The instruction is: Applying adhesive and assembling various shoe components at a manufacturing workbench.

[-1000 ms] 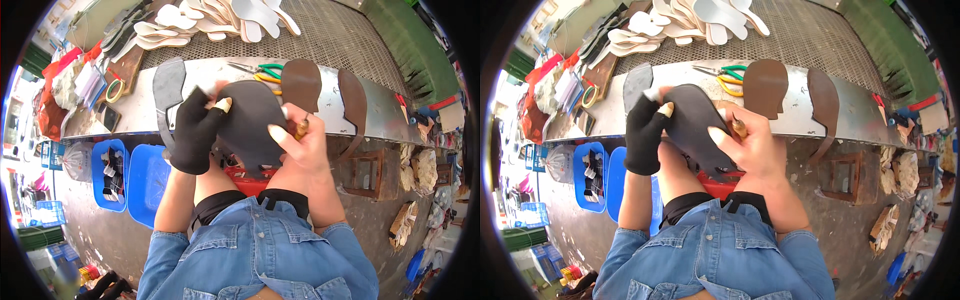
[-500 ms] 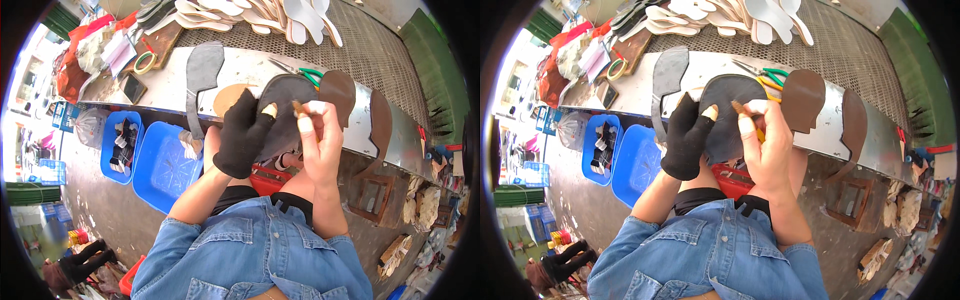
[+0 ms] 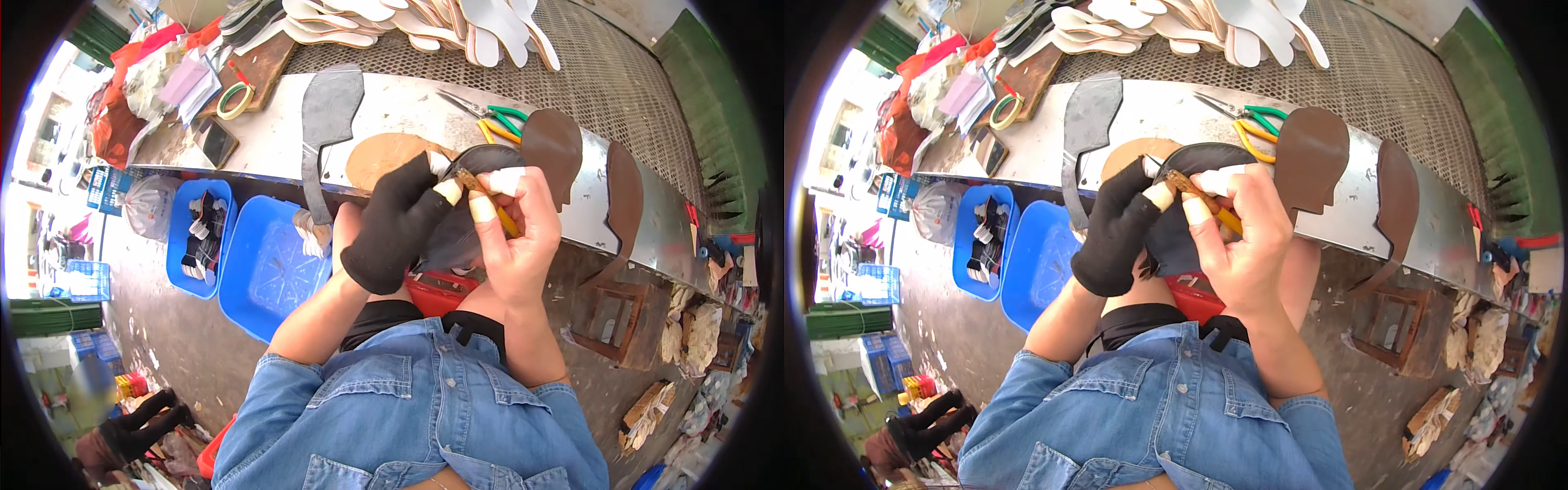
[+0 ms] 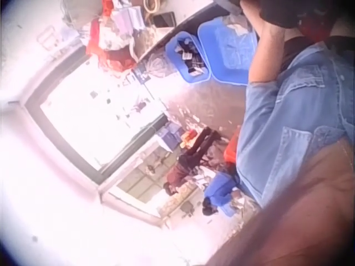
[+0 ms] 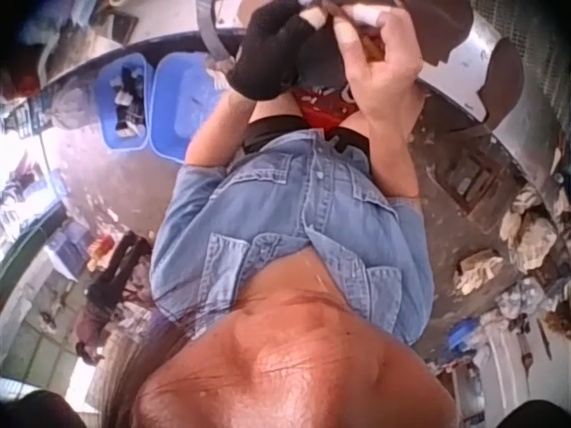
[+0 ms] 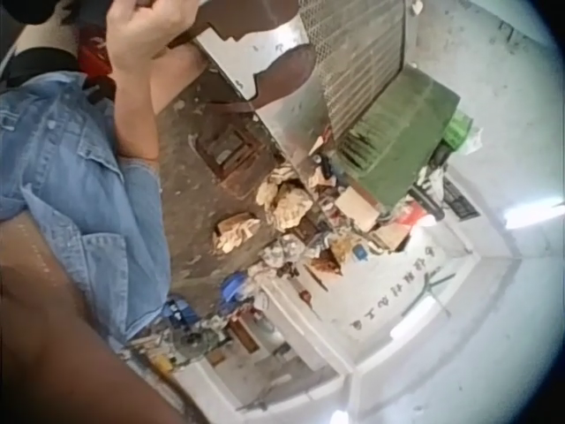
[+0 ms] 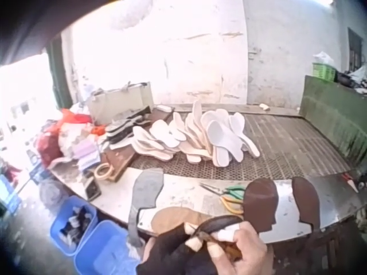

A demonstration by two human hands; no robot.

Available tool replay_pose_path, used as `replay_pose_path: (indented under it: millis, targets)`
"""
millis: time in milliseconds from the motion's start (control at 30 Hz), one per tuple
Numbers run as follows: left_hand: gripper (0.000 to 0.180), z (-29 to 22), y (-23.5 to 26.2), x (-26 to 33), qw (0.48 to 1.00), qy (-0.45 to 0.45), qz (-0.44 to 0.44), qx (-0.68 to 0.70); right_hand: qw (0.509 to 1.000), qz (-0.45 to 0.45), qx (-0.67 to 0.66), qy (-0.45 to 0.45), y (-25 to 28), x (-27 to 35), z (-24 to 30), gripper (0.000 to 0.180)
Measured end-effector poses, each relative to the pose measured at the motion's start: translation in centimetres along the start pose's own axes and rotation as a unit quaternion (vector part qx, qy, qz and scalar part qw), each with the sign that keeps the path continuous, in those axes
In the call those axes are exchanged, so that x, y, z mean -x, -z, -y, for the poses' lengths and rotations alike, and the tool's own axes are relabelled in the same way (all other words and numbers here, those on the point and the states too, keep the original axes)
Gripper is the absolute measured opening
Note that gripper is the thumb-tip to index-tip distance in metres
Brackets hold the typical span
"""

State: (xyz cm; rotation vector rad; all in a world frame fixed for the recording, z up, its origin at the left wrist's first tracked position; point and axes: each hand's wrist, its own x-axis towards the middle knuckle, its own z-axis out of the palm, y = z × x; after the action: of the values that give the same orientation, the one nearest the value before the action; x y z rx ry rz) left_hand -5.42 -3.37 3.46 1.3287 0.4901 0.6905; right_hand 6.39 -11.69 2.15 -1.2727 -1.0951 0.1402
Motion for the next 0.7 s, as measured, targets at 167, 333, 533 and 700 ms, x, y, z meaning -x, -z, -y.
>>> replay_pose_path:
  millis: [167, 333, 533, 700]
  targets:
    - [0.019, -1.4, 1.0, -0.6, 1.000, 0.018, -0.005, 0.000, 0.991, 0.035, -0.119, -0.056, 0.9, -0.2, -0.9, 0.014]
    - [0.015, -1.7, 1.3, -0.6, 0.993, -0.023, -0.005, -0.117, 0.980, 0.052, -0.165, -0.102, 0.8, -0.7, -0.8, 0.015]
    - [0.011, -3.0, 2.3, -1.3, 0.994, 0.050, 0.053, -0.082, 0.974, 0.092, -0.199, -0.064, 1.3, -0.8, -1.8, 0.015]
    - [0.012, -3.1, 2.9, -1.6, 0.992, 0.051, 0.064, -0.093, 0.965, 0.133, -0.207, -0.086, 1.7, -1.1, -1.9, 0.016]
